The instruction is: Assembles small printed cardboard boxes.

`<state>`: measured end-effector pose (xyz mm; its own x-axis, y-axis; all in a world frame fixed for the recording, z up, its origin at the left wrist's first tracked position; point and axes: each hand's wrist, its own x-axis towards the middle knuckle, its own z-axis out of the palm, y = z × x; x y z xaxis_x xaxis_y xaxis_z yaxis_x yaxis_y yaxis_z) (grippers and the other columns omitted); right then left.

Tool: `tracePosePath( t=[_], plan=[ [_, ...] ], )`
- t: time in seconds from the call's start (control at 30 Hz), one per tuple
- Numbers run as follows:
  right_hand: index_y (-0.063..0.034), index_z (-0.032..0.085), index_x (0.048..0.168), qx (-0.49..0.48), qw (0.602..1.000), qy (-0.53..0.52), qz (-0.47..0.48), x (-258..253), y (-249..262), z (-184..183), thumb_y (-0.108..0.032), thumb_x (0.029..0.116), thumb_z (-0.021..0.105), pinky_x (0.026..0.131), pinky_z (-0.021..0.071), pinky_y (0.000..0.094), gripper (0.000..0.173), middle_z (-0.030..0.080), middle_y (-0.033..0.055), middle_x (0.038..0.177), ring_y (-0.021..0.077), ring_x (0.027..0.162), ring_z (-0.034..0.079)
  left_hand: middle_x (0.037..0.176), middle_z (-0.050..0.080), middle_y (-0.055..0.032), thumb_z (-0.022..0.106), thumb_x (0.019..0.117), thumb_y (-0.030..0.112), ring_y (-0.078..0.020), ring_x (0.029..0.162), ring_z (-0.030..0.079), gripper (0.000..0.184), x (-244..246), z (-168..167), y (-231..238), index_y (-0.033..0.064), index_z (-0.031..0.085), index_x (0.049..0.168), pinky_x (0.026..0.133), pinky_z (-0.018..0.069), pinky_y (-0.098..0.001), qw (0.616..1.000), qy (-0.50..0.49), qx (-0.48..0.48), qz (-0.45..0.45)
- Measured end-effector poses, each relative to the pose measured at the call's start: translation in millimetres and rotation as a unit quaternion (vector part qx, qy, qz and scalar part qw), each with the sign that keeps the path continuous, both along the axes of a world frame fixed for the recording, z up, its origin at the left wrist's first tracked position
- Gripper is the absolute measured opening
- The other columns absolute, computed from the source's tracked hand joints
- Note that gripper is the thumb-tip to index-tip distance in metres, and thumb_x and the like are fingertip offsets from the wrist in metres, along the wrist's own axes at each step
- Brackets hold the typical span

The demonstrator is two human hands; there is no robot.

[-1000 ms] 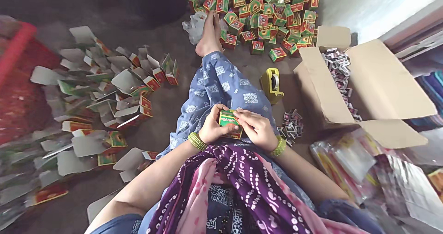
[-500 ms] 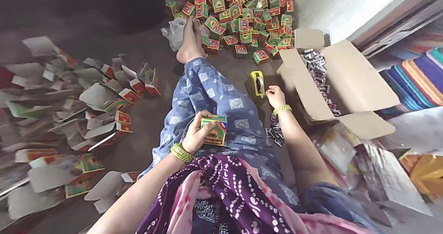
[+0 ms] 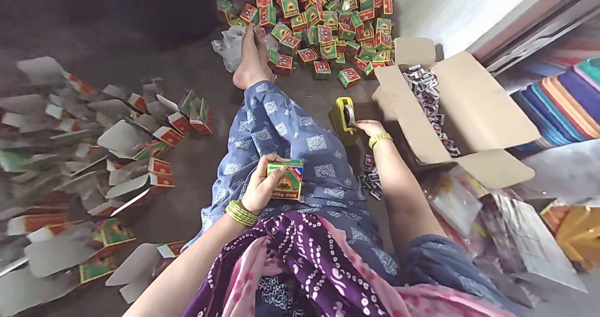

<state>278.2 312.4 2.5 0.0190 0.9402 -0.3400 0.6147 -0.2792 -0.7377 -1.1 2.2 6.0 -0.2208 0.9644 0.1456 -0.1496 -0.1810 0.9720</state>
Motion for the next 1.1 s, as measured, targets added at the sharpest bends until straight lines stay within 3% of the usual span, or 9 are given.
tracePosePath(
  t=[0.13, 0.27, 0.37, 0.53, 0.67, 0.77, 0.87, 1.0, 1.1],
  plan=[
    [-0.0103, 0.074, 0.120, -0.033, 0.999, 0.021, -0.037, 8.3, -23.7, 10.1, -0.025, 0.0926, 0.077, 0.086, 0.0497, 0.0442, 0.031, 0.070, 0.0122, 0.118, 0.0225, 0.102, 0.062, 0.105, 0.067, -0.0025, 0.051, 0.0998, 0.015, -0.0114, 0.088, 0.070, 0.027, -0.1, -0.3, -1.2, 0.0026, 0.049, 0.124, 0.077, 0.0617, -0.0312, 1.000, -0.006, -0.003, 0.007],
    [-0.0079, 0.074, 0.120, -0.042, 0.998, -0.013, -0.045, 11.6, -47.4, 10.2, -0.027, 0.0925, 0.077, 0.092, 0.0511, 0.0473, 0.033, 0.071, 0.0150, 0.115, 0.0253, 0.102, 0.065, 0.103, 0.068, -0.0025, 0.051, 0.1002, 0.015, -0.0118, 0.087, 0.071, 0.027, 0.6, 0.7, -0.9, 0.0031, 0.049, 0.124, 0.077, 0.0621, -0.0319, 1.000, -0.008, -0.001, 0.007],
    [-0.0062, 0.071, 0.120, -0.037, 0.999, -0.009, -0.026, 14.1, -48.4, -2.2, -0.028, 0.0947, 0.075, 0.084, 0.0499, 0.0404, 0.034, 0.070, 0.0128, 0.110, 0.0202, 0.092, 0.062, 0.104, 0.068, -0.0028, 0.052, 0.1000, 0.016, -0.0121, 0.088, 0.071, 0.028, 1.7, 1.0, -2.1, 0.0027, 0.049, 0.124, 0.078, 0.0622, -0.0326, 1.000, -0.004, -0.006, 0.000],
    [-0.0048, 0.074, 0.115, 0.023, 0.992, -0.116, 0.031, 13.6, -39.4, -12.6, -0.029, 0.0937, 0.077, 0.102, 0.0470, 0.0531, 0.033, 0.071, 0.0190, 0.117, 0.0327, 0.113, 0.065, 0.105, 0.068, -0.0041, 0.051, 0.1015, 0.015, -0.0131, 0.088, 0.071, 0.029, 2.0, 2.8, -4.2, 0.0018, 0.048, 0.127, 0.079, 0.0626, -0.0334, 1.000, -0.001, -0.008, 0.005],
    [-0.0090, 0.073, 0.122, 0.022, 0.957, -0.275, 0.088, 9.1, -45.3, -2.0, -0.030, 0.0977, 0.068, 0.104, 0.0469, 0.0592, 0.032, 0.069, 0.0200, 0.124, 0.0377, 0.122, 0.063, 0.106, 0.069, -0.0039, 0.050, 0.1024, 0.014, -0.0129, 0.089, 0.072, 0.028, 3.9, 3.5, -4.8, 0.0011, 0.048, 0.127, 0.079, 0.0627, -0.0329, 1.000, 0.007, -0.003, 0.011],
    [-0.0055, 0.074, 0.117, 0.092, 0.988, -0.097, 0.075, 1.6, -58.0, 5.9, -0.026, 0.0975, 0.071, 0.104, 0.0480, 0.0500, 0.028, 0.072, 0.0167, 0.118, 0.0292, 0.116, 0.065, 0.108, 0.068, -0.0051, 0.049, 0.1031, 0.016, -0.0130, 0.090, 0.072, 0.029, 3.6, 4.9, -4.0, 0.0004, 0.048, 0.128, 0.080, 0.0628, -0.0332, 1.000, 0.014, -0.006, 0.016],
    [-0.0067, 0.069, 0.118, 0.110, 0.972, 0.184, 0.097, -31.0, -107.2, 41.9, -0.025, 0.0974, 0.071, 0.086, 0.0540, 0.0363, 0.028, 0.070, 0.0068, 0.113, 0.0156, 0.098, 0.065, 0.112, 0.067, -0.0079, 0.039, 0.1057, 0.015, -0.0118, 0.095, 0.070, 0.031, 1.8, 2.4, -3.5, -0.0017, 0.049, 0.130, 0.084, 0.0609, -0.0324, 0.998, 0.045, -0.016, 0.029],
    [-0.0036, 0.069, 0.120, 0.060, 0.905, 0.354, 0.228, -74.5, -176.1, 87.4, -0.019, 0.1035, 0.054, 0.101, 0.0539, 0.0425, 0.027, 0.064, 0.0084, 0.135, 0.0211, 0.118, 0.064, 0.119, 0.064, -0.0102, 0.030, 0.1095, 0.020, -0.0101, 0.106, 0.066, 0.037, 0.2, -1.4, -0.9, -0.0015, 0.050, 0.132, 0.094, 0.0571, -0.0316, 0.995, 0.093, -0.010, 0.036],
    [-0.0003, 0.072, 0.121, 0.005, 0.885, 0.375, 0.277, -100.9, -210.4, 93.7, -0.017, 0.1035, 0.055, 0.106, 0.0517, 0.0428, 0.029, 0.063, 0.0109, 0.140, 0.0217, 0.124, 0.063, 0.118, 0.063, -0.0090, 0.026, 0.1107, 0.030, -0.0067, 0.106, 0.064, 0.045, 0.2, -4.5, -3.2, -0.0020, 0.049, 0.133, 0.094, 0.0558, -0.0290, 0.993, 0.109, 0.010, 0.041]
  ],
)
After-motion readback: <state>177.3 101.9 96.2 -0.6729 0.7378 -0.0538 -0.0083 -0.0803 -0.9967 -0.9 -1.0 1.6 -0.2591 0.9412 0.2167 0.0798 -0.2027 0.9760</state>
